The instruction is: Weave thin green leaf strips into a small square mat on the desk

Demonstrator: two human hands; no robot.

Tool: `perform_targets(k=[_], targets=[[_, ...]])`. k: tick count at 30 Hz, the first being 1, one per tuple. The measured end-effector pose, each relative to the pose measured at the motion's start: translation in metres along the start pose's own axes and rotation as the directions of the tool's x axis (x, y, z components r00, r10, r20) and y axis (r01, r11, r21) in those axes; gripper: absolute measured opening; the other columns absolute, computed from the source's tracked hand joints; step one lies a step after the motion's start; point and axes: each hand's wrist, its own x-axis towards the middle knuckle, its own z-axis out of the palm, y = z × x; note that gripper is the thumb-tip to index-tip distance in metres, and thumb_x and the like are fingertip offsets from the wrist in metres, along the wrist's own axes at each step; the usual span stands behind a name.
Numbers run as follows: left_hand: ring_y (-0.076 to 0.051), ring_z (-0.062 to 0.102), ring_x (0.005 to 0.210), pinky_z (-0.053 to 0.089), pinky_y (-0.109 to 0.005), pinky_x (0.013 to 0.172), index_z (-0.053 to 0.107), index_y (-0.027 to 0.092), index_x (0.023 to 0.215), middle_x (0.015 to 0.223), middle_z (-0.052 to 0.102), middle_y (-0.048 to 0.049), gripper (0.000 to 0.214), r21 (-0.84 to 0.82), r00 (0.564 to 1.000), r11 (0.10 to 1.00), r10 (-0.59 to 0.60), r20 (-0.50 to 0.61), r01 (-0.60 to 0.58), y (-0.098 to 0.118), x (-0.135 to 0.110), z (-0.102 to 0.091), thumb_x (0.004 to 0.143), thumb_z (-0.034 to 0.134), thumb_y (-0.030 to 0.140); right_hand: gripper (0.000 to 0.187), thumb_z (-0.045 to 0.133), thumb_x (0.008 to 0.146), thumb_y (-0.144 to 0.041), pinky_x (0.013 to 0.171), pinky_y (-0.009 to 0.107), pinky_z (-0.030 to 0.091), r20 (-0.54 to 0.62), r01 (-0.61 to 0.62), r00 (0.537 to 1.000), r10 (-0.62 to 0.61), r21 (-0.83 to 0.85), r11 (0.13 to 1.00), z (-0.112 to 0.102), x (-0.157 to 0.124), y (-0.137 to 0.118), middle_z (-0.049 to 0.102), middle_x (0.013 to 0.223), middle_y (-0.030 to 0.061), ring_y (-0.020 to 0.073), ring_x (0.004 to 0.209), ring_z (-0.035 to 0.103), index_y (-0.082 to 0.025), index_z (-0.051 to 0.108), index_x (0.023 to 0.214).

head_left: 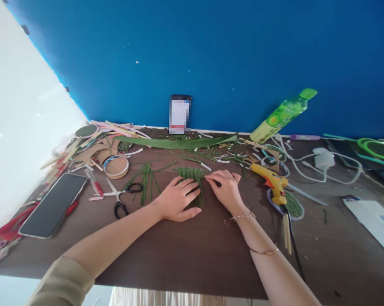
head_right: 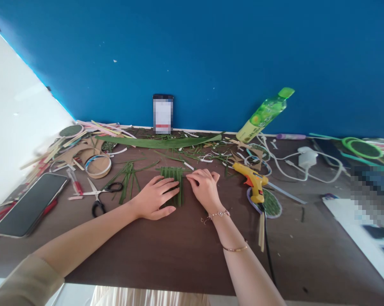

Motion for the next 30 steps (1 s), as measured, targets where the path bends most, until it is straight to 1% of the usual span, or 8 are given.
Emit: perform_targets(k=[6,15,26,30], targets=[[-0.029,0.040,0.127,0.027,-0.048,0.105,0.055,0.012,0.123,0.129,0.055,-0.0135,0.055,0.000,1.000,1.000,-0.019,0.011,0.019,0.0002,0.0000,0.0001,0.092,0.031,0.051,0.019,0.054,0.088,-0.028,0.076,0.037,0.026,0.015,-0.065,0.998,0.065,0.044,0.997,0.0025,-0.0001,0.0015,0.070,0.079,0.0001,0.0185,0.079,0.059,-0.024,0.070,0.076],[-0.028,0.039,0.126,0.027,-0.047,0.104,0.056,0.012,0.122,0.128,0.056,-0.0124,0.056,0.034,1.000,0.999,-0.014,0.017,0.014,0.0006,0.0003,-0.0008,0.093,0.029,0.052,0.022,0.052,0.088,-0.030,0.078,0.038,0.027,0.036,-0.087,0.996,0.085,0.068,0.994,0.0031,0.0000,-0.0005,0.071,0.080,0.0017,0.0193,0.080,0.060,-0.024,0.070,0.077],[-0.028,0.043,0.124,0.030,-0.046,0.104,0.057,0.013,0.122,0.128,0.055,-0.0126,0.054,0.079,1.000,0.997,-0.011,0.006,0.011,0.0009,0.0001,-0.0006,0.093,0.030,0.051,0.022,0.053,0.088,-0.030,0.077,0.037,0.028,0.021,-0.041,0.999,0.040,0.070,0.997,0.0031,0.0002,-0.0017,0.069,0.080,0.0017,0.0181,0.078,0.060,-0.024,0.071,0.078],[-0.028,0.043,0.125,0.029,-0.045,0.106,0.058,0.011,0.121,0.128,0.055,-0.0159,0.058,0.122,1.000,0.993,0.005,-0.023,-0.002,0.0007,-0.0009,0.0021,0.092,0.031,0.053,0.020,0.053,0.087,-0.026,0.078,0.037,0.027,0.011,0.004,1.000,-0.005,0.064,0.998,0.0034,-0.0004,-0.0022,0.068,0.080,0.0008,0.0169,0.077,0.059,-0.025,0.072,0.080]])
